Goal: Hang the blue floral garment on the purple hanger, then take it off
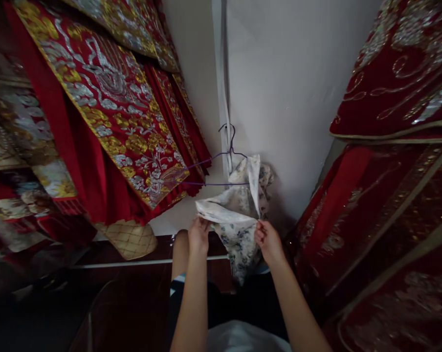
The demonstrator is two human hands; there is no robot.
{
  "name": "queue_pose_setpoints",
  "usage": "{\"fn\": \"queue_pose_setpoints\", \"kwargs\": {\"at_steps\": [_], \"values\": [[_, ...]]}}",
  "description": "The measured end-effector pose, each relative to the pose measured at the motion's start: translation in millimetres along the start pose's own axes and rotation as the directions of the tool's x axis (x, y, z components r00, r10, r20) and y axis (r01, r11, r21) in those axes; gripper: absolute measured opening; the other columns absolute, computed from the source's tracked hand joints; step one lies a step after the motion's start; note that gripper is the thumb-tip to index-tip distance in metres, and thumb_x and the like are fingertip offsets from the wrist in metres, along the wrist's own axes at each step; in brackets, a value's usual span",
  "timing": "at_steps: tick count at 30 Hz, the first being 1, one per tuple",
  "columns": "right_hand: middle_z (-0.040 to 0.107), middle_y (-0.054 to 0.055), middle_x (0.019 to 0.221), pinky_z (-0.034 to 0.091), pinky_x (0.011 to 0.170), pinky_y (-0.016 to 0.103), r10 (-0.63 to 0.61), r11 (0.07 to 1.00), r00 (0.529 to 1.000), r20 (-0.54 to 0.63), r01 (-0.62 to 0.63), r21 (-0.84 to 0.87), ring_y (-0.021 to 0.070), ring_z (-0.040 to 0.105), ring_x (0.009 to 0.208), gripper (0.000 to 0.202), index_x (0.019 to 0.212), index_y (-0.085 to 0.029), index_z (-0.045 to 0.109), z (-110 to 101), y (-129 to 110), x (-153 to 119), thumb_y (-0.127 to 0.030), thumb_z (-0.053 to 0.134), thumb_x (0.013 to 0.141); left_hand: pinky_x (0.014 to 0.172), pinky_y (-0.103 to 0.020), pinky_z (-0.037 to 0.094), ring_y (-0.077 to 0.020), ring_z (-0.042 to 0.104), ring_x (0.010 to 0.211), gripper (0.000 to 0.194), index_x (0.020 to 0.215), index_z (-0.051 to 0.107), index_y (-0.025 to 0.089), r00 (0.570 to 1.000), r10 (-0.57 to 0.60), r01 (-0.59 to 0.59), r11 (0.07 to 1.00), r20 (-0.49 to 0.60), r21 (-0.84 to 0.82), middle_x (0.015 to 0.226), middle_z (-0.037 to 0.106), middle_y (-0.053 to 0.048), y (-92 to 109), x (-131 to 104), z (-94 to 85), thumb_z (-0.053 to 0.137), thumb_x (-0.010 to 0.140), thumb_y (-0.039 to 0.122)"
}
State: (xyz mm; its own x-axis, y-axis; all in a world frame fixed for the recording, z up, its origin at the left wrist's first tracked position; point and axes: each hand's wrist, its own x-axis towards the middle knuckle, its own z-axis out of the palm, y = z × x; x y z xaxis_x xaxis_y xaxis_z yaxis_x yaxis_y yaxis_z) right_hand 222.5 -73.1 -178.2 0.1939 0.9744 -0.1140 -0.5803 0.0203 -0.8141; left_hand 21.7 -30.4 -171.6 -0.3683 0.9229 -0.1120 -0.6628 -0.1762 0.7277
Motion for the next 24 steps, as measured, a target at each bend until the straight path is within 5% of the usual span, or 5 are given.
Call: {"fn": "queue_pose_setpoints", "kwargs": {"at_steps": [4,10,16,19,24], "values": [[0.027,-0.01,0.045,0.023,0.038,0.022,-0.084,0.995,0.978,-0.19,0.093,0.038,0.0084,0.025,0.039,0.03,0.064,-0.024,0.039,-28,6,12,-0.048,0.058,0.064,0.081,-0.029,0.048,-0.0138,0.063,0.074,0.024,0.074,0.059,0.015,0.997,-0.074,0.069,0.99,0.037,0.122,0.076,0.066,-0.002,-21,-20,2.6,0.076,0.067,0.031],[0.059,0.001,0.065,0.043,0.052,0.027,-0.38,0.908,0.907,-0.181,0.328,-0.262,0.0159,0.055,0.057,0.028,0.077,-0.022,0.056,-18,13,10,-0.05,0.051,0.078,0.076,-0.022,0.042,-0.0125,0.054,0.076,0.027,0.075,0.063,0.015,0.851,0.042,-0.273,0.887,0.524,0.372,0.073,0.059,0.001,-15,-59,24.6,0.065,0.083,0.041],[0.07,0.006,0.084,0.05,0.073,0.032,0.046,0.938,0.949,0.313,0.066,-0.339,0.0216,0.065,0.085,0.061,0.091,-0.021,0.067,14,18,-12,-0.075,0.041,0.082,0.09,-0.029,0.043,-0.021,0.06,0.096,0.024,0.088,0.07,0.016,0.736,0.045,-0.444,0.785,0.675,0.432,0.098,0.068,-0.007,-2,-84,39.0,0.059,0.088,0.038],[0.071,0.006,0.085,0.052,0.074,0.035,0.234,0.94,0.879,0.416,-0.096,-0.326,0.0237,0.066,0.089,0.06,0.095,-0.024,0.068,21,20,-29,-0.076,0.043,0.081,0.091,-0.029,0.043,-0.0227,0.059,0.104,0.024,0.083,0.07,0.016,0.756,0.068,-0.458,0.765,0.651,0.453,0.11,0.066,-0.009,3,-81,36.6,0.061,0.087,0.038],[0.069,0.005,0.074,0.053,0.068,0.035,0.33,0.923,0.797,0.506,-0.16,-0.351,0.0244,0.068,0.076,0.046,0.089,-0.02,0.067,26,-5,-42,-0.056,0.076,0.062,0.07,-0.026,0.048,-0.0173,0.059,0.073,0.032,0.078,0.067,0.017,0.842,-0.107,-0.209,0.839,0.528,0.503,0.074,0.064,-0.002,7,-81,6.9,0.063,0.083,0.049]]}}
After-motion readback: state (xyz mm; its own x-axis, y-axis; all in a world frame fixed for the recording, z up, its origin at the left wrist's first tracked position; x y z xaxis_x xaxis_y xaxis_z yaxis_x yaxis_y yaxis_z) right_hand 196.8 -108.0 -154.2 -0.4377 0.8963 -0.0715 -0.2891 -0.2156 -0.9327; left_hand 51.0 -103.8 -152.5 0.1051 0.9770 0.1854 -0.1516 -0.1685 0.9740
